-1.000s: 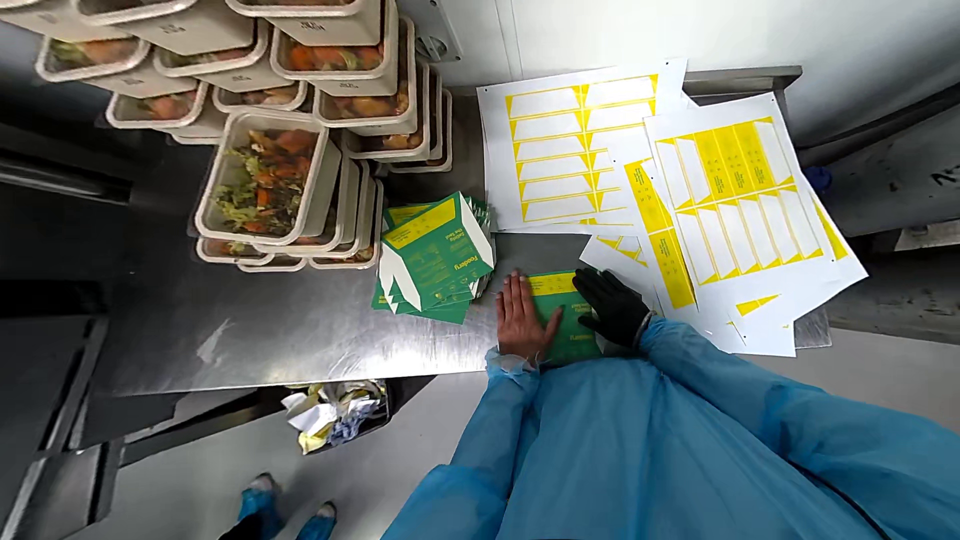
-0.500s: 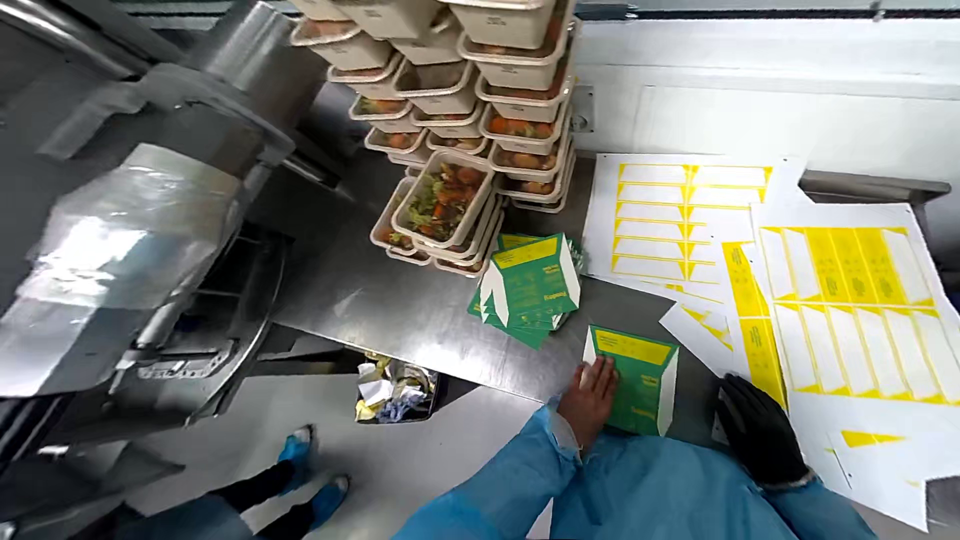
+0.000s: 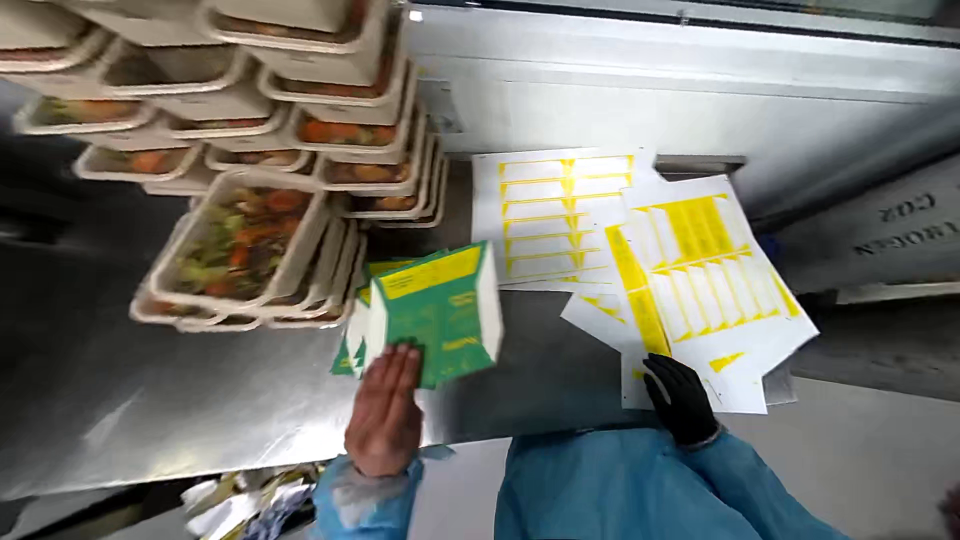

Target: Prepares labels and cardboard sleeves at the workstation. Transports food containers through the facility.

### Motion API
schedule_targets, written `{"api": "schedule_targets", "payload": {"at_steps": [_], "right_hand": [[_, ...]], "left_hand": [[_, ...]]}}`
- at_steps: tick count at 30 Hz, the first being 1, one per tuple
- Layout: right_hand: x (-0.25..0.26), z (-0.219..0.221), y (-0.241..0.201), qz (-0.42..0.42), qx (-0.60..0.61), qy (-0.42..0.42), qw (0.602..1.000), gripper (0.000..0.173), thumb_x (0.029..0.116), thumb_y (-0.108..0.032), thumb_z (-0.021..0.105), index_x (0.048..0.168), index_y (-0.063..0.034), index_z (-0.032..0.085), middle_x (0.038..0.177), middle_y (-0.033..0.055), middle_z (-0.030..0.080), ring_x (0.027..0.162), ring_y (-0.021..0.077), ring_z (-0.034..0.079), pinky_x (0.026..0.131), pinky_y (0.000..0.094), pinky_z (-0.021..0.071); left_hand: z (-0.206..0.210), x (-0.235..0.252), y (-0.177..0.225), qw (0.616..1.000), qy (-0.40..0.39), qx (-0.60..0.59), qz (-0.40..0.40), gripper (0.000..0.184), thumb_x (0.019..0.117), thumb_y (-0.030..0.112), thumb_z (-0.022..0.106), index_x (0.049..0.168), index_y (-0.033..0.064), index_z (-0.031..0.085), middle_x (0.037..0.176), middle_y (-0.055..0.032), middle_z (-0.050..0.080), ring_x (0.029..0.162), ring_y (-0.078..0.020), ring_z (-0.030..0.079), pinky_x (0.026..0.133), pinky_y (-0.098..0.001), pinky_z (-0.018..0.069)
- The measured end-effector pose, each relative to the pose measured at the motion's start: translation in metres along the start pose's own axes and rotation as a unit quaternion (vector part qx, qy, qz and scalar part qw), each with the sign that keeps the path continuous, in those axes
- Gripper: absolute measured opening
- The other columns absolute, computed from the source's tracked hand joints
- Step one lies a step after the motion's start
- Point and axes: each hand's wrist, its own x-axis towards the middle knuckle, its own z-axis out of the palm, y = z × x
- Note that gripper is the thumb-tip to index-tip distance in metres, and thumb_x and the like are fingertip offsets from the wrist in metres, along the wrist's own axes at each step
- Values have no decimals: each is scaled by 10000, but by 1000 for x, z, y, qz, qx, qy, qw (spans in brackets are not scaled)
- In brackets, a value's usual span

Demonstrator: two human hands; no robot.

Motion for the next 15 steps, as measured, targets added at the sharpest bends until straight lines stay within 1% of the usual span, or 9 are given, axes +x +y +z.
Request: {"api": "schedule_targets", "payload": {"at_steps": [2,3,5,6,7,9,11,13,15], "right_hand": [[-2,-5,16,-8,-1,-4,1000,322,1035,-316,540,1250,-164,727,1314,40,699,1247,215,639,1060,442,513],[-3,-10,23,-15,-1,-7,1000,326,1037,-311,530,1251,-157,722,1312,46,699,1246,223,639,1057,452,514],[-6,-22,35,-21,4,-7,1000,336,1035,-304,520,1248,-143,724,1302,54,704,1236,234,648,1051,461,516],[-7,-28,39,-19,8,-5,1000,340,1034,-303,516,1248,-140,725,1301,59,705,1233,238,649,1054,464,513],[-6,-32,43,-17,13,0,1000,346,1032,-301,513,1248,-135,727,1297,63,707,1228,244,653,1053,468,513],[-7,-38,48,-10,19,8,1000,359,1029,-300,506,1248,-123,729,1291,76,710,1220,262,657,1044,482,514],[-13,-36,53,0,23,17,1000,362,1029,-309,502,1241,-127,733,1286,73,712,1214,261,660,1042,483,513],[-15,-33,55,4,28,23,999,361,1029,-315,502,1239,-134,734,1283,65,714,1208,258,662,1039,480,512],[-15,-32,58,-3,31,17,999,364,1030,-320,499,1247,-138,728,1286,54,714,1210,252,661,1038,475,512]], "left_hand": [[13,8,-23,1000,-15,20,12,417,977,-16,430,1318,6,669,1360,-193,654,1317,-380,590,1134,-514,454],[11,13,-24,1000,-7,18,12,394,976,-20,437,1275,5,691,1314,-187,682,1283,-376,616,1119,-507,467],[-8,29,-9,999,33,10,-11,322,1000,5,451,1181,4,718,1185,-183,724,1170,-362,668,1057,-490,509],[-20,41,-1,998,48,13,-30,301,1009,31,450,1150,-6,713,1139,-190,724,1115,-361,675,1021,-487,521],[-33,54,3,997,53,17,-53,290,1021,64,450,1144,-24,698,1119,-209,710,1082,-367,667,988,-490,522],[-55,78,3,994,34,25,-97,307,1058,125,457,1181,-83,646,1132,-277,665,1084,-414,641,981,-528,509],[-64,106,-1,992,40,58,-104,316,1074,162,467,1186,-88,625,1134,-302,643,1111,-448,614,985,-558,493],[-65,133,-3,990,56,96,-89,297,1073,154,472,1181,-63,644,1118,-289,656,1109,-462,611,985,-575,480],[-56,143,-6,991,58,107,-48,269,1047,108,470,1184,-11,668,1120,-250,680,1106,-439,628,983,-558,487]]}}
